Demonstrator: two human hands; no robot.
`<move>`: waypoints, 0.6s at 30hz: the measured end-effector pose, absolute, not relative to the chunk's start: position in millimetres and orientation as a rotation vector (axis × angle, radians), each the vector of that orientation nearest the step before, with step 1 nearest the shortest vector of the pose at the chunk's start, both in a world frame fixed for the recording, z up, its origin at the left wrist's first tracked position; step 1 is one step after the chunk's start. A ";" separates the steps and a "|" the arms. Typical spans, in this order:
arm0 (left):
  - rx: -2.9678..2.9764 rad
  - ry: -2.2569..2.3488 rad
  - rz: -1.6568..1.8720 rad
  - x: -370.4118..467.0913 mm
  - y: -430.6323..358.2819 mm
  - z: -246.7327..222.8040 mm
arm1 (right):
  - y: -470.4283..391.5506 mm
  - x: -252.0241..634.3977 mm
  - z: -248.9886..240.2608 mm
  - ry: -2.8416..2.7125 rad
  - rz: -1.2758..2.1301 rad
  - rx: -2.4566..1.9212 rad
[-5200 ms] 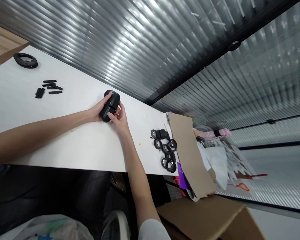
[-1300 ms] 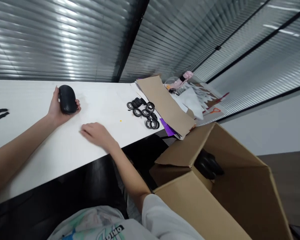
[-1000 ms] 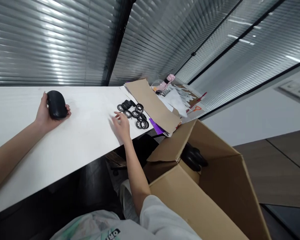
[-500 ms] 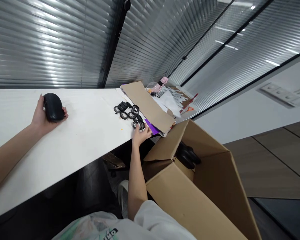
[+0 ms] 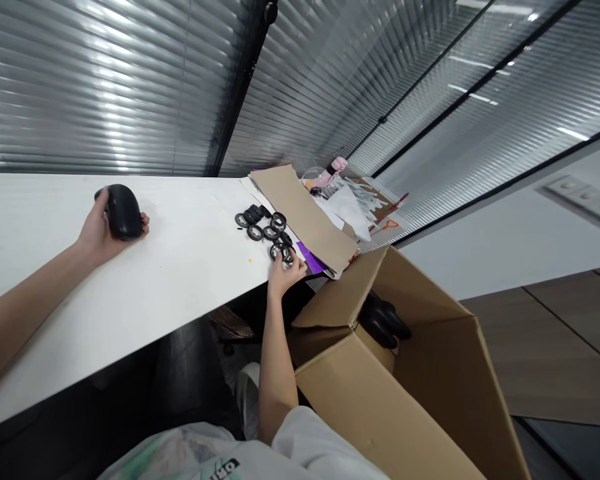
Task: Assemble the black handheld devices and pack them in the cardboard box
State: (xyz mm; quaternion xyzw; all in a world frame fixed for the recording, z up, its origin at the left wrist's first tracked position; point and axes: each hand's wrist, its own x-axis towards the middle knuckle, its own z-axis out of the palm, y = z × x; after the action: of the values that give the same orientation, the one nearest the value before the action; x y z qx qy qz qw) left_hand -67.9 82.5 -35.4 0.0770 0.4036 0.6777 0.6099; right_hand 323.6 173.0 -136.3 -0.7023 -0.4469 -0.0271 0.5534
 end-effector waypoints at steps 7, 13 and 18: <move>0.548 0.984 1.504 -65.4 88.6 -60.6 | 167.6 323.3 -130.1 -1.198 -0.046 -1.569; 0.657 1.026 1.544 -63.9 86.7 -65.8 | 165.1 319.3 -125.5 -1.248 0.004 -1.544; 0.735 1.013 1.505 -65.7 87.0 -71.1 | 157.6 307.8 -120.3 -1.266 -0.026 -1.480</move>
State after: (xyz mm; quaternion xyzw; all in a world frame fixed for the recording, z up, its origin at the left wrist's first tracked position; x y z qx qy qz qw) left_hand -65.7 87.0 -71.1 0.3115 0.4295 0.6380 0.5581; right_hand 307.8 157.6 -120.3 -0.6286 -0.5374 -0.0111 0.5621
